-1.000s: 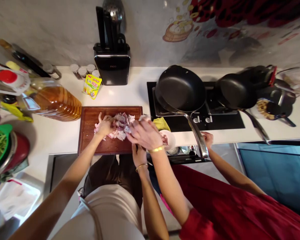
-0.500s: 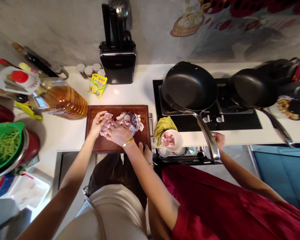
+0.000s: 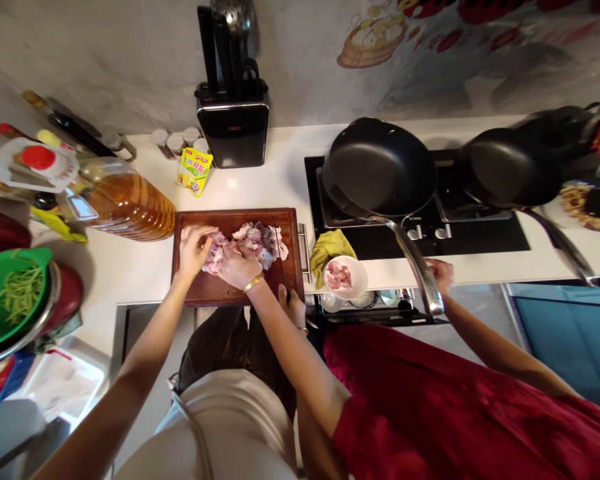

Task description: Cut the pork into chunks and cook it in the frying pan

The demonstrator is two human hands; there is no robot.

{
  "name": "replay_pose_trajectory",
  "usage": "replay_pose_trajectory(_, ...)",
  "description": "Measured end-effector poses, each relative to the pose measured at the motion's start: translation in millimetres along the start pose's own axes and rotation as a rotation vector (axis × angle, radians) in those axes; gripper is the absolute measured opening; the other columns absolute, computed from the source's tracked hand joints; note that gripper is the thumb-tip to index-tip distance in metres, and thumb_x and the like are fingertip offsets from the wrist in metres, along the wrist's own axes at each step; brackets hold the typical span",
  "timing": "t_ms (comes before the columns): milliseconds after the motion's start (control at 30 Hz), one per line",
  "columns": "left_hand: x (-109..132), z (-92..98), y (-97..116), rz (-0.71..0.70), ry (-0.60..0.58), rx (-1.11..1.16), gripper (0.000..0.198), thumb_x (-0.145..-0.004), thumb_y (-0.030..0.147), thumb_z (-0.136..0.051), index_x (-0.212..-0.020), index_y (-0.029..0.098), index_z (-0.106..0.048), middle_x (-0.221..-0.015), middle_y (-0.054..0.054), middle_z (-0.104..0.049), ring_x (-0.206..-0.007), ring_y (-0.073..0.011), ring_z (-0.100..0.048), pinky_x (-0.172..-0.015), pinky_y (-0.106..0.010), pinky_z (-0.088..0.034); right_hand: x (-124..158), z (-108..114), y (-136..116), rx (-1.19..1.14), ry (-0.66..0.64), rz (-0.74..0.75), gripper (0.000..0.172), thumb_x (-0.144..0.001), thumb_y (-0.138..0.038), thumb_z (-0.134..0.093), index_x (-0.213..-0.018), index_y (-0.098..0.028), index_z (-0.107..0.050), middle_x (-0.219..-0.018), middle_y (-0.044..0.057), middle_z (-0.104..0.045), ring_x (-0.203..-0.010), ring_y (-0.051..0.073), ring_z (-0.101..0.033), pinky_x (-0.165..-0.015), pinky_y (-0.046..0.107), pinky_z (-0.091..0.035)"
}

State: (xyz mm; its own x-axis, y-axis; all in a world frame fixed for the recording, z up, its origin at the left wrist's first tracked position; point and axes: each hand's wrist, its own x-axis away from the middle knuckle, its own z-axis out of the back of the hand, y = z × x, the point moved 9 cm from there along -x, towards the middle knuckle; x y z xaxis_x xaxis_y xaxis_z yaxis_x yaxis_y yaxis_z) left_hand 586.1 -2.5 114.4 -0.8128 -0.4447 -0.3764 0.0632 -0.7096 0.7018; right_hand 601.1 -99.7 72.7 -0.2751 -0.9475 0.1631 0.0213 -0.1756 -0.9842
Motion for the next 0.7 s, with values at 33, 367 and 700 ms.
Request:
replay_pose_trajectory(33, 1.0, 0.1, -2.4, 0.027, 0.026, 0.047, 0.018, -0.086, 0.020, -0.054, -0.101, 0.023, -0.064, -0.102, -0.004, -0.068, -0.102, -0.0188, -0.058, -0.095, -0.038, -0.043, -0.6, -1.8, 4.0, -0.227, 0.015, -0.011, 0.033, -0.092, -0.032, -0.014, -0.090, -0.023, -0.046, -0.080, 0.003, -0.051, -0.083, 0.019, -0.052, -0.081, 0.036, -0.047)
replay_pose_trajectory(367, 1.9, -8.7, -13.9, 0.239, 0.105, 0.311, 0.018, -0.078, 0.022, -0.061, -0.096, 0.020, -0.060, -0.094, -0.003, -0.064, -0.090, -0.0157, -0.061, -0.086, -0.029, -0.048, -0.6, -30.9, 13.2, -0.090, 0.032, -0.075, 0.057, -0.094, -0.011, 0.005, -0.097, -0.017, -0.051, -0.078, 0.004, -0.054, -0.079, 0.015, -0.055, -0.078, 0.027, -0.048)
replay_pose_trajectory(700, 19.7, -33.2, -64.3, 0.308, -0.384, -0.071, 0.014, -0.073, 0.034, -0.067, -0.084, 0.026, -0.069, -0.086, -0.004, -0.069, -0.089, -0.0251, -0.059, -0.087, -0.039, -0.043, 4.3, 29.2, -21.6, 0.934, 0.182, 0.010, 0.036, -0.088, -0.005, -0.035, -0.086, -0.014, -0.070, -0.089, 0.011, -0.067, -0.105, 0.022, -0.057, -0.095, 0.040, -0.045)
